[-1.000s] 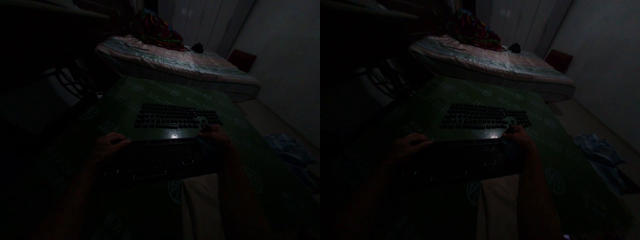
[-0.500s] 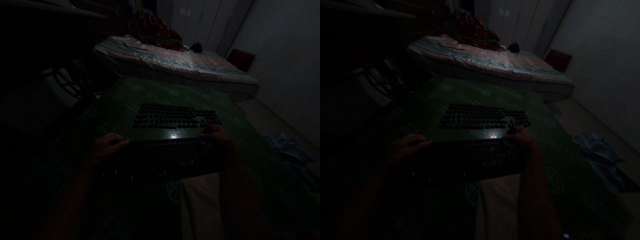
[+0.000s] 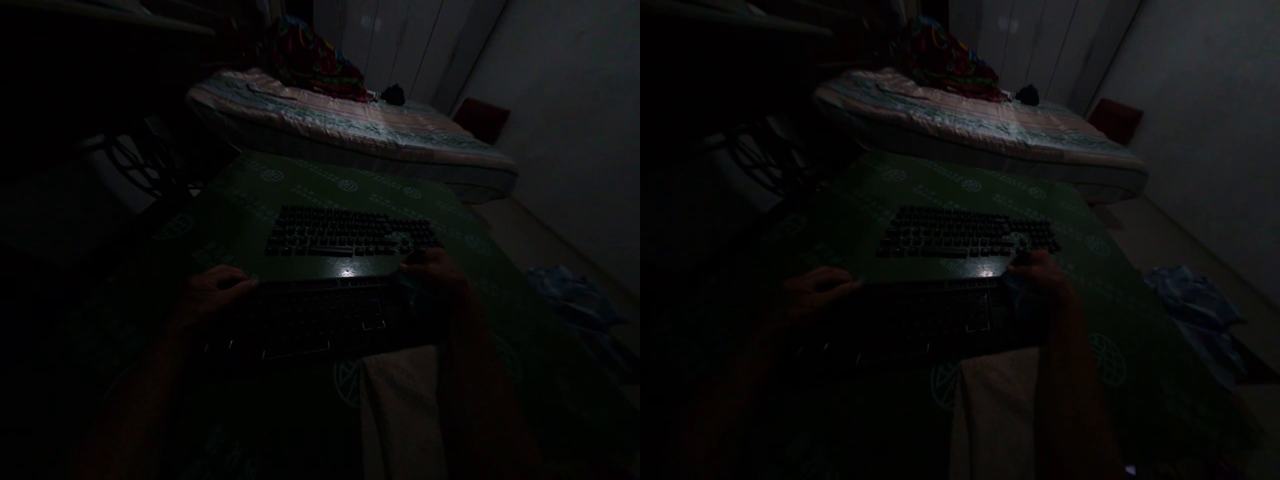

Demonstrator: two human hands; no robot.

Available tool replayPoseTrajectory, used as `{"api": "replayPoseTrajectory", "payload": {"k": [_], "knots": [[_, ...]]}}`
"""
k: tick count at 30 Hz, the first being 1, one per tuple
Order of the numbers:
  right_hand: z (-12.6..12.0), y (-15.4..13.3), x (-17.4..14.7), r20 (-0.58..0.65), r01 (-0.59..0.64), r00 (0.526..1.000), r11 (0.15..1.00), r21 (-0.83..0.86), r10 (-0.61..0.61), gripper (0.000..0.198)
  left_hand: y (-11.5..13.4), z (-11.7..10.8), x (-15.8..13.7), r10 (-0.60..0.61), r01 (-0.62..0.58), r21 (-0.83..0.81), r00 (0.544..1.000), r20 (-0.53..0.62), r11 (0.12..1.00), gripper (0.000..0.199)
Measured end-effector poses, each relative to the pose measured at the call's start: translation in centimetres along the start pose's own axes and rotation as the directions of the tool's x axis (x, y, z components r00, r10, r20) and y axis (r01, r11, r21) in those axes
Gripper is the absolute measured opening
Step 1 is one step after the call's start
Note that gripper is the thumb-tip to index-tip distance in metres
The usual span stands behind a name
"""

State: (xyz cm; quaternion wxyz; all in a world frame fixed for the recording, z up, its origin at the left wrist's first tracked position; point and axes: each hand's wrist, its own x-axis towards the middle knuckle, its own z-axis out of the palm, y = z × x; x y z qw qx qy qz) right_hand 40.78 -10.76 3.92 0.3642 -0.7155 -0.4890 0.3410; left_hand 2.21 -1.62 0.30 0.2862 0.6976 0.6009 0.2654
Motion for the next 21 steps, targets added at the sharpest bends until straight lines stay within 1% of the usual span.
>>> {"api": "replayPoseTrajectory", "payload": {"k": [2,6,9,12,14,16,21], "knots": [[0.1,-0.1,0.0,0.001,0.005,1.0,1.0,0.0,-0.005,0.025,0.1,0.0,0.1,-0.002,0.002,0.0,1.0,-0.005,1.0,0.043],[0.5,0.1,0.3,0.064,0.014,0.998,0.999,0.031,-0.016,0.021,0.3,0.0,0.1,-0.01,0.01,0.008,1.0,0.006,1.0,0.045],[0.4,0.5,0.4,0.088,0.02,0.996,1.0,0.005,-0.02,0.02,0.4,0.1,0.0,-0.01,0.01,0.006,1.0,0.005,1.0,0.046],[-0.3,0.9,0.3,0.08,-0.008,0.997,1.0,-0.018,0.01,0.02,0.3,0.1,-0.1,-0.002,0.002,-0.013,1.0,-0.004,1.0,0.045],[-0.7,0.9,0.1,0.062,-0.043,0.997,0.999,-0.008,0.043,0.022,0.2,0.2,-0.1,0.003,-0.003,-0.019,1.0,0.0,1.0,0.045],[-0.7,0.8,0.1,0.052,-0.05,0.997,0.999,0.007,0.05,0.023,0.1,0.1,-0.1,0.015,-0.015,-0.014,1.0,-0.005,1.0,0.045],[0.1,0.7,0.4,0.108,0.027,0.994,1.0,-0.007,-0.026,0.023,0.3,0.0,-0.1,0.016,-0.016,-0.01,1.0,-0.013,1.0,0.044]]}}
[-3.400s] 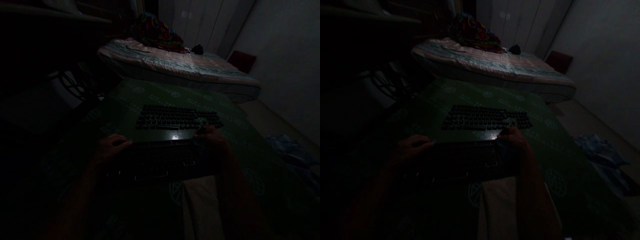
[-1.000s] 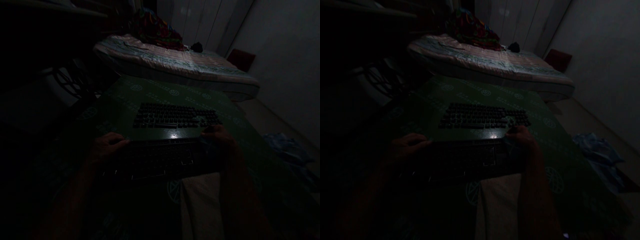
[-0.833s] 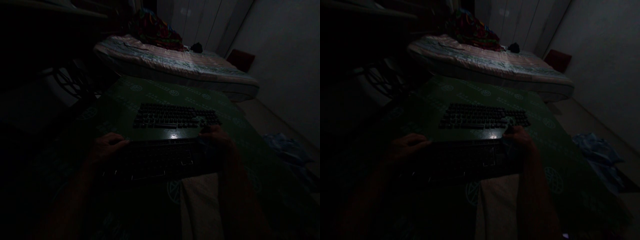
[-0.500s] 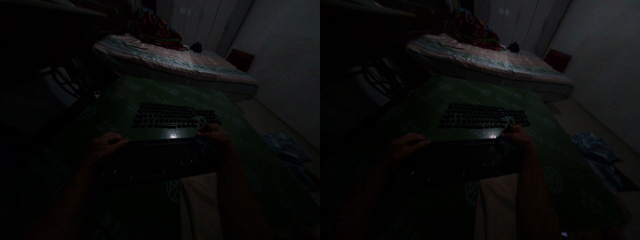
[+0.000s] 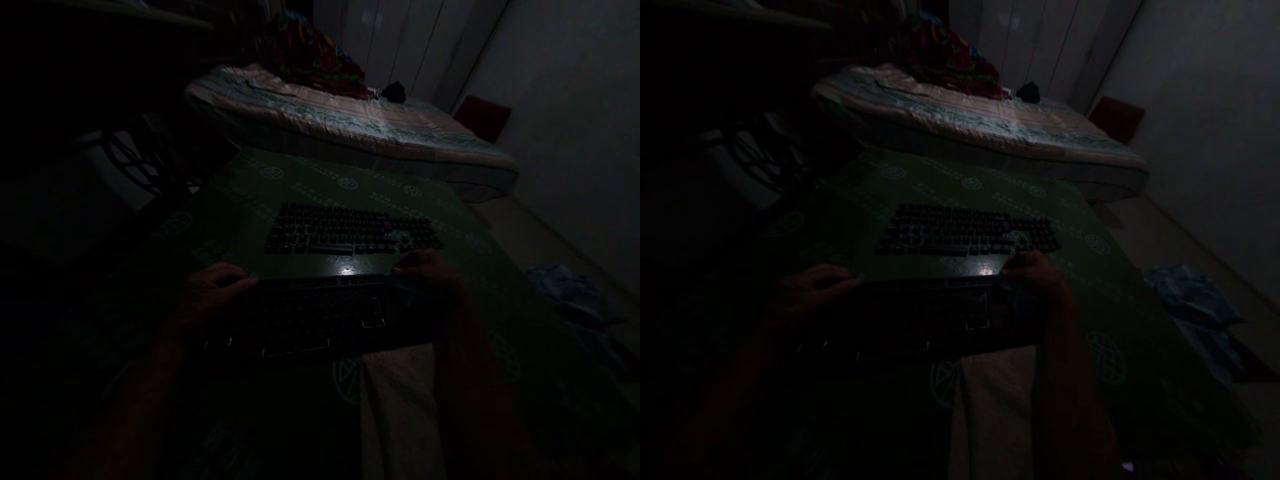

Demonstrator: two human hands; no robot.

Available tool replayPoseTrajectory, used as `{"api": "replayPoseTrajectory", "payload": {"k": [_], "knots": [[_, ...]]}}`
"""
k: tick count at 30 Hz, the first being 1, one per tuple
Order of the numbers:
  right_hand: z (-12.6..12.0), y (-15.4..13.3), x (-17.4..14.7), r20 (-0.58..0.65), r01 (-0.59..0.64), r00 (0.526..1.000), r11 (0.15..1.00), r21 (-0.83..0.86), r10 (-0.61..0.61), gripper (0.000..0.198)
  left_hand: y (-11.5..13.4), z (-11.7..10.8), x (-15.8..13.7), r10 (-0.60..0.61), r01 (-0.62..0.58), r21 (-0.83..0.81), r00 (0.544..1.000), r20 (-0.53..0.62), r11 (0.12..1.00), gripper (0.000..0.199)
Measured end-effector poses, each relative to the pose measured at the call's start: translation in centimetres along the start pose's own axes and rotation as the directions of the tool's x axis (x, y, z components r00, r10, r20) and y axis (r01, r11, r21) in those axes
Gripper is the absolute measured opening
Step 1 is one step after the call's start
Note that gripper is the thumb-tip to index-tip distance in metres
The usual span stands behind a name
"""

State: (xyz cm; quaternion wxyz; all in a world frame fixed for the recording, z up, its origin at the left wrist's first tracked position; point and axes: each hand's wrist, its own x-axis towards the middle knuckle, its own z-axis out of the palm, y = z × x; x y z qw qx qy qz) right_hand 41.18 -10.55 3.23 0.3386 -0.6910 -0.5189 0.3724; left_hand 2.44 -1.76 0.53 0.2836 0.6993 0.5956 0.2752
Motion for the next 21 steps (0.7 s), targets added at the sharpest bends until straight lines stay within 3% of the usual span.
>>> {"api": "replayPoseTrajectory", "payload": {"k": [6,11,17,21], "knots": [[-1.0,0.8,0.0,-0.083,-0.056,0.995,0.998,-0.025,0.054,0.024,-0.4,0.1,0.1,-0.015,0.015,-0.008,1.0,0.009,1.0,0.042],[-1.0,0.6,-0.2,-0.046,-0.032,0.999,0.999,-0.027,0.03,0.022,-0.2,0.0,0.0,-0.039,0.04,-0.021,0.999,0.019,0.999,0.042],[-1.2,0.3,-0.6,-0.106,-0.098,0.99,0.995,-0.013,0.096,0.023,-0.1,0.0,-0.1,-0.026,0.025,0.004,0.999,0.034,1.0,0.041],[-1.0,0.1,-0.5,-0.073,-0.055,0.996,0.998,-0.019,0.054,0.025,-0.3,0.1,-0.1,-0.016,0.017,-0.019,1.0,0.018,1.0,0.043]]}}
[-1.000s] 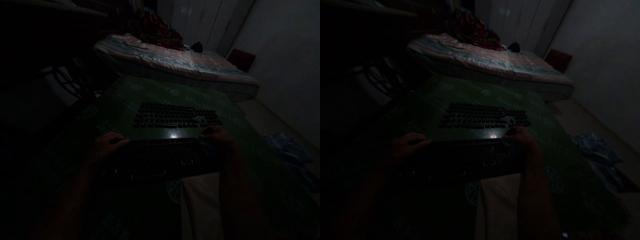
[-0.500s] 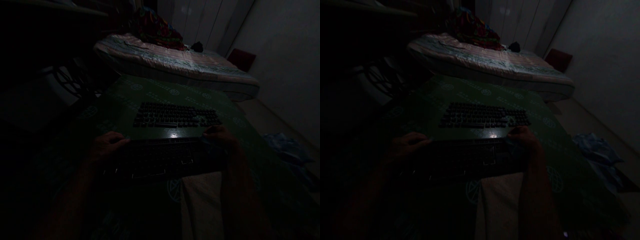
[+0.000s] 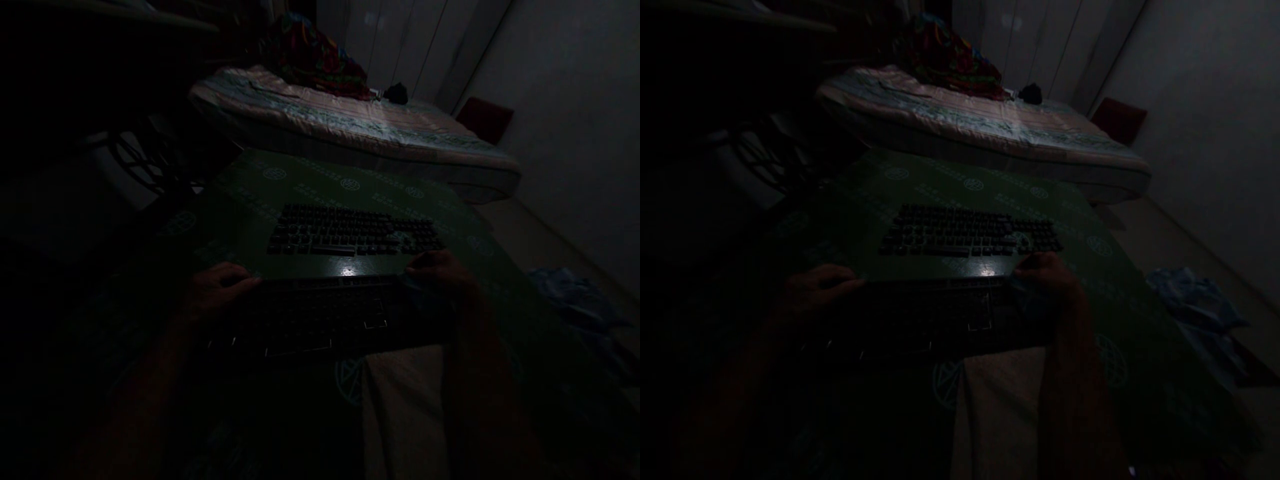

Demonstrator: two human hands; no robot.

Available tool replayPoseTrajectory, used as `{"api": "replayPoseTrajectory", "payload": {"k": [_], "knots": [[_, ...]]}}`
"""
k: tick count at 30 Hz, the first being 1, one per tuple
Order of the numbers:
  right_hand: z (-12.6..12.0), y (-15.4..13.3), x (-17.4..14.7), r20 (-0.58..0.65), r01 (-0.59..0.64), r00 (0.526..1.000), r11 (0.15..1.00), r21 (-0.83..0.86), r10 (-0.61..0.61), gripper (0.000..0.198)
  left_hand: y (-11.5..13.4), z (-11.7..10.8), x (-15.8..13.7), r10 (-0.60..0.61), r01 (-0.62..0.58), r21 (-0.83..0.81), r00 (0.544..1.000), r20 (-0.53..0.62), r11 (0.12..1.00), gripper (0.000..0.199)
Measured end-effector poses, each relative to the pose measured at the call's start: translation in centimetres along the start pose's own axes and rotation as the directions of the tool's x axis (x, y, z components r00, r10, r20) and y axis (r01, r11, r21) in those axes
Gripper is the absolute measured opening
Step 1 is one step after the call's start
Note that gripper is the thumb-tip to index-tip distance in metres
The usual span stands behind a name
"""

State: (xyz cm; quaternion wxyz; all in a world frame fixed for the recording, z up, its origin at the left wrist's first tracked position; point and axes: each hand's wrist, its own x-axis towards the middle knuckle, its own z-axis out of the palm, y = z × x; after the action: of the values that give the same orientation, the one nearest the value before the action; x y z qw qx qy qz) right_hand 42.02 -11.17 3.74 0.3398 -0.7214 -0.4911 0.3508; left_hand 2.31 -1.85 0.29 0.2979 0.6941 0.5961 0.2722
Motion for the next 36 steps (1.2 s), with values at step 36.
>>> {"api": "replayPoseTrajectory", "payload": {"k": [36], "knots": [[3.0,-2.9,0.5,-0.068,0.148,0.988,0.969,0.199,-0.137,0.023,-0.6,0.1,0.2,0.081,-0.082,0.043,0.996,0.024,0.996,0.042]]}}
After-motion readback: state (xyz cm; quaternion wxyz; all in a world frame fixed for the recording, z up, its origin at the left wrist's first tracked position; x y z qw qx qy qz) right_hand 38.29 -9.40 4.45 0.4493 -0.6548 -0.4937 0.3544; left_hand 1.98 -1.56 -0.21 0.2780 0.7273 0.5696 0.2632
